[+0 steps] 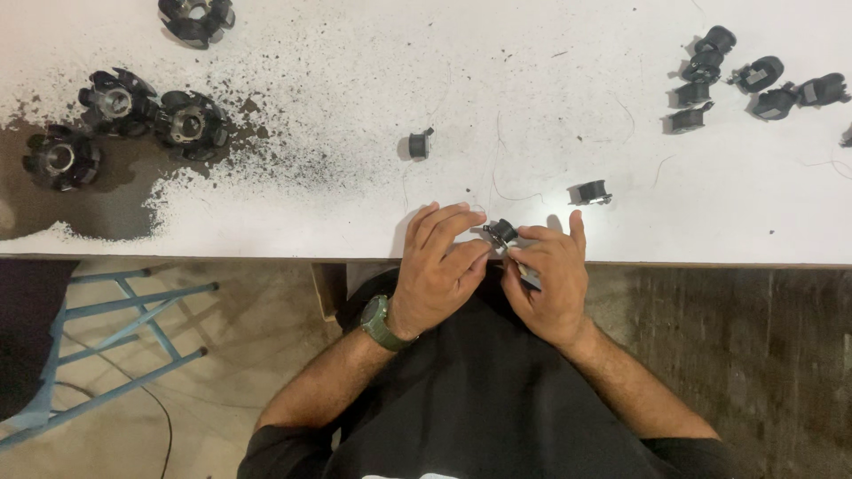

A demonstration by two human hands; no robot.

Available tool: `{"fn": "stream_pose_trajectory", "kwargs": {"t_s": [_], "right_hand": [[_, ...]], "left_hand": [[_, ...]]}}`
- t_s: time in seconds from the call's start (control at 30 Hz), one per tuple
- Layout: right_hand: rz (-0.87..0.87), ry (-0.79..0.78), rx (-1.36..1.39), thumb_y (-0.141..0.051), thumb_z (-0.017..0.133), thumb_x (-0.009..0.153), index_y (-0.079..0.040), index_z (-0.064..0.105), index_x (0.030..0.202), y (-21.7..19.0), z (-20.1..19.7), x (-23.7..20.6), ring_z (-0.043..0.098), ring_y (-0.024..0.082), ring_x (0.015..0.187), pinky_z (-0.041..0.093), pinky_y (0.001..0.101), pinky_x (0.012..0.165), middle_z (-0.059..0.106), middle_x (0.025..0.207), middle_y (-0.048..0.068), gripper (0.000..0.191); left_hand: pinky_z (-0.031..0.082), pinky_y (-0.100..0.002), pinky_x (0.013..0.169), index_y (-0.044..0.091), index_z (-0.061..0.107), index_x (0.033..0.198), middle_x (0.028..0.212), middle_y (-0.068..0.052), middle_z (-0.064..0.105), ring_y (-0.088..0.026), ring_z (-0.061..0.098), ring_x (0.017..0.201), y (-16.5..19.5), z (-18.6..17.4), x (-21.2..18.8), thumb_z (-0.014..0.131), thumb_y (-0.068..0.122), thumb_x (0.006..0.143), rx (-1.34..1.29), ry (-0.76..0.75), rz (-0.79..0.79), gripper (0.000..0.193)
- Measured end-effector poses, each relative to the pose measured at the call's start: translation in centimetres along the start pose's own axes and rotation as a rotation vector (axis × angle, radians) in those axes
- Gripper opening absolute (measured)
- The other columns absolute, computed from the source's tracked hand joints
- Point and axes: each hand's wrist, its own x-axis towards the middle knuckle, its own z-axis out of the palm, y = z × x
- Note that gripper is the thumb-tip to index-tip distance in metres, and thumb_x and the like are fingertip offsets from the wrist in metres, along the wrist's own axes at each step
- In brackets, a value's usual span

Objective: The person sits at a white workbench and assembles small black plastic parts, fitting a small piece into each housing using a small stick-like tool held in the right hand. They work on one part at a time, place finished assemblies in a pile on the table, and pick up the next part to repeat the process.

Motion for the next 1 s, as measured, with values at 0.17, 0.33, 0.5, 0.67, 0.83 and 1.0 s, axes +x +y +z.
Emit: {"fn": "stream_pose_trajectory", "kwargs": {"t_s": [0.17,0.33,0.5,0.67,0.83,1.0], "right_hand": [[0.007,-0.008,0.021,0.007,0.078,0.080,-0.008,0.062,0.105,0.0,0.0,0.0,0.067,0.028,0.114,0.024,0.0607,0.127,0.065,0.093,0.006,0.033],[0.010,-0.005,0.032,0.006,0.080,0.080,-0.009,0.063,0.103,0.1,0.1,-0.1,0.067,0.027,0.113,0.024,0.0591,0.128,0.064,0.092,0.005,0.032],[0.002,-0.019,0.048,0.006,0.079,0.079,-0.008,0.062,0.102,0.2,0.1,-0.3,0.066,0.027,0.113,0.023,0.0608,0.127,0.064,0.092,0.005,0.032],[-0.001,-0.011,0.031,0.007,0.078,0.081,-0.008,0.062,0.103,0.1,0.3,-0.5,0.066,0.028,0.113,0.022,0.0623,0.127,0.063,0.091,0.005,0.031],[-0.098,0.037,0.045,0.007,0.079,0.082,-0.007,0.059,0.106,0.4,0.3,-1.1,0.065,0.033,0.121,0.022,0.0628,0.126,0.064,0.096,0.009,0.034],[-0.144,0.002,0.060,0.011,0.078,0.084,-0.007,0.058,0.111,0.5,0.6,-1.4,0.068,0.029,0.121,0.027,0.0584,0.127,0.064,0.096,0.006,0.038]], "left_hand": [[0.035,-0.053,0.121,0.013,0.070,0.099,0.139,-0.006,0.060,-0.029,0.049,0.139,0.0,0.0,0.0,0.080,0.012,0.089,0.132,-0.023,0.106,0.014],[0.031,-0.053,0.124,0.014,0.074,0.105,0.141,-0.005,0.059,-0.026,0.045,0.143,0.2,0.1,-0.1,0.081,0.015,0.095,0.202,0.003,0.161,0.012],[0.032,-0.052,0.122,0.014,0.074,0.103,0.140,-0.006,0.060,-0.027,0.044,0.143,0.4,0.3,0.0,0.081,0.014,0.095,0.210,0.054,0.120,0.010],[0.034,-0.054,0.120,0.012,0.072,0.096,0.131,-0.004,0.063,-0.027,0.049,0.136,0.4,0.3,0.2,0.080,0.012,0.090,0.128,0.006,-0.019,0.010],[0.034,-0.056,0.119,0.011,0.071,0.097,0.119,-0.002,0.064,-0.026,0.053,0.131,0.5,0.0,0.4,0.077,0.011,0.088,0.096,-0.057,-0.064,0.010],[0.032,-0.056,0.122,0.011,0.067,0.098,0.121,-0.002,0.066,-0.025,0.056,0.132,0.7,-0.3,0.5,0.074,0.010,0.090,0.049,-0.083,-0.067,0.010]]}}
